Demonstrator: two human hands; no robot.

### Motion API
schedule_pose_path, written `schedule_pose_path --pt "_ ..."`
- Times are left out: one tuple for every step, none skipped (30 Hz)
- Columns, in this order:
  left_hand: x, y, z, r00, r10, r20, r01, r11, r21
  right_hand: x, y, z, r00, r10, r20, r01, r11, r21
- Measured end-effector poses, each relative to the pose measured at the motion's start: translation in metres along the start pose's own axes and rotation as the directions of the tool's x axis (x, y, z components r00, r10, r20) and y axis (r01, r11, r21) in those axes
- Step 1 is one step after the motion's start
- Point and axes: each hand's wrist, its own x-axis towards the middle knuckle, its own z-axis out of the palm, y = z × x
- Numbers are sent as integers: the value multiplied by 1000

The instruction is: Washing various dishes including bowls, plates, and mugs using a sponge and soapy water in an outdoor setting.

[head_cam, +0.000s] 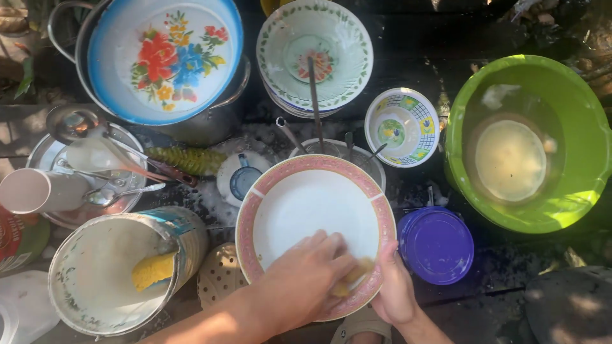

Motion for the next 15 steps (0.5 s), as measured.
schedule_pose_path --pt "-5 -3 -4 992 -15 122 24 997 -77 0 -14 9 997 -60 50 59 998 14" --pt "-2 -11 -3 991 -6 132 16 997 -76 0 -20 9 997 -69 41 68 997 21" --pt "-1 -19 -2 997 -32 75 21 988 152 -1 -26 10 997 -66 -33 65 997 -34" --pt "0 -27 -2 999 -41 12 34 928 372 -3 -30 11 992 -67 -108 58 994 -88" --pt "13 -27 -2 999 -41 22 30 928 371 -4 -31 9 991 -66 -115 57 995 -81" --pt "25 -26 -2 986 -49 -157 119 873 473 -6 -31 8 993 -63 -103 54 995 -89" --pt "40 -29 -6 941 -22 -336 219 798 561 -1 -32 7 994 -73 -81 65 993 -97" --pt "50 -24 0 943 -10 -332 210 792 573 2 -31 7 993 -86 -77 79 993 -89" --pt "60 -17 8 950 93 -299 90 833 546 0 -32 6 995 -89 -50 85 994 -73" --pt "70 -10 18 943 196 -268 -33 858 512 -2 -31 3 995 -92 -23 91 994 -56" --pt "66 0 19 946 198 -258 -43 862 504 -4 -32 -3 995 -92 -39 90 995 -53" --pt "61 9 21 977 165 -135 -128 959 253 -6 -33 -10 989 -108 -100 105 994 -41" --pt "58 19 20 986 164 -7 -164 986 -18 -6 -35 -17 980 -125 -153 122 992 -30" --pt "52 14 17 986 167 -1 -167 986 -21 -11 -44 -17 979 -126 -159 123 992 -27" --pt "49 5 10 991 100 93 -99 995 -11 -11 -52 -17 971 -135 -198 131 991 -34"
